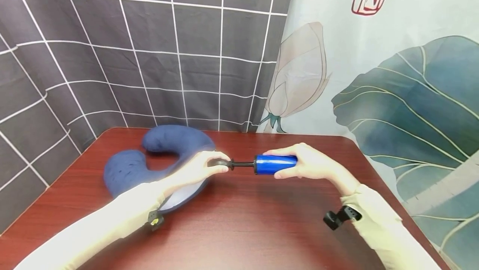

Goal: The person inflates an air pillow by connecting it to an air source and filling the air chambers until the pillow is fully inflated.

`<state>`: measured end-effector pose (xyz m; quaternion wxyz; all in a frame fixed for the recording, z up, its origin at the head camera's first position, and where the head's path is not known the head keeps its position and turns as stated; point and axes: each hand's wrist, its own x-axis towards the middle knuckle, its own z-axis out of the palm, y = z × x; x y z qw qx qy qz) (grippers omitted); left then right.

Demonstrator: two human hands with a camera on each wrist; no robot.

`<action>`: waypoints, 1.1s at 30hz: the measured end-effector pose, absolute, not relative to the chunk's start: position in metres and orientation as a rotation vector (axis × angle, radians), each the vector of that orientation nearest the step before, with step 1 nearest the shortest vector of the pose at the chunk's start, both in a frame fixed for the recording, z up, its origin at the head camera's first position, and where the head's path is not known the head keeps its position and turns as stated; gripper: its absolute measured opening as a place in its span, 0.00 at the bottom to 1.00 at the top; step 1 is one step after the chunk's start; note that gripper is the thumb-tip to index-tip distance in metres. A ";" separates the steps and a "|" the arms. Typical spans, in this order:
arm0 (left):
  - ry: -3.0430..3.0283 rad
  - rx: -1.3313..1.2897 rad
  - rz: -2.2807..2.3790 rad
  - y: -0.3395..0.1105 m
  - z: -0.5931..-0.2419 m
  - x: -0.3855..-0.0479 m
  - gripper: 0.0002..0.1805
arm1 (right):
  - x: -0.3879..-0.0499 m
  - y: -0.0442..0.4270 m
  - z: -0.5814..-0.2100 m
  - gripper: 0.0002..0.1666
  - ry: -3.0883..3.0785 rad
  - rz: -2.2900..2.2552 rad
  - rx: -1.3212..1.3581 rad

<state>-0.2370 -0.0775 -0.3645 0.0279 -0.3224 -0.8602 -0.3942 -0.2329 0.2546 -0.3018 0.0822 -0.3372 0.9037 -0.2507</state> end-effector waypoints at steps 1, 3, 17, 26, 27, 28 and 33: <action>-2.659 -0.988 -1.216 -0.077 -0.365 -0.237 0.10 | -0.235 0.246 -0.304 0.36 2.701 -0.745 -1.027; -2.666 -0.982 -1.221 -0.077 -0.365 -0.237 0.10 | -0.238 0.231 -0.308 0.36 2.723 -0.713 -1.077; -2.679 -0.963 -1.224 -0.078 -0.363 -0.235 0.12 | -0.241 0.206 -0.315 0.38 2.798 -0.615 -1.128; -2.636 -1.038 -1.146 -0.079 -0.365 -0.236 0.11 | -0.231 0.247 -0.313 0.37 2.825 -0.620 -1.203; -2.632 -1.042 -1.146 -0.080 -0.365 -0.237 0.10 | -0.230 0.253 -0.313 0.37 2.830 -0.624 -1.211; -2.628 -1.047 -1.148 -0.080 -0.365 -0.237 0.10 | -0.229 0.259 -0.312 0.37 2.836 -0.624 -1.211; -2.622 -1.059 -1.152 -0.082 -0.366 -0.237 0.10 | -0.223 0.287 -0.307 0.37 2.862 -0.633 -1.216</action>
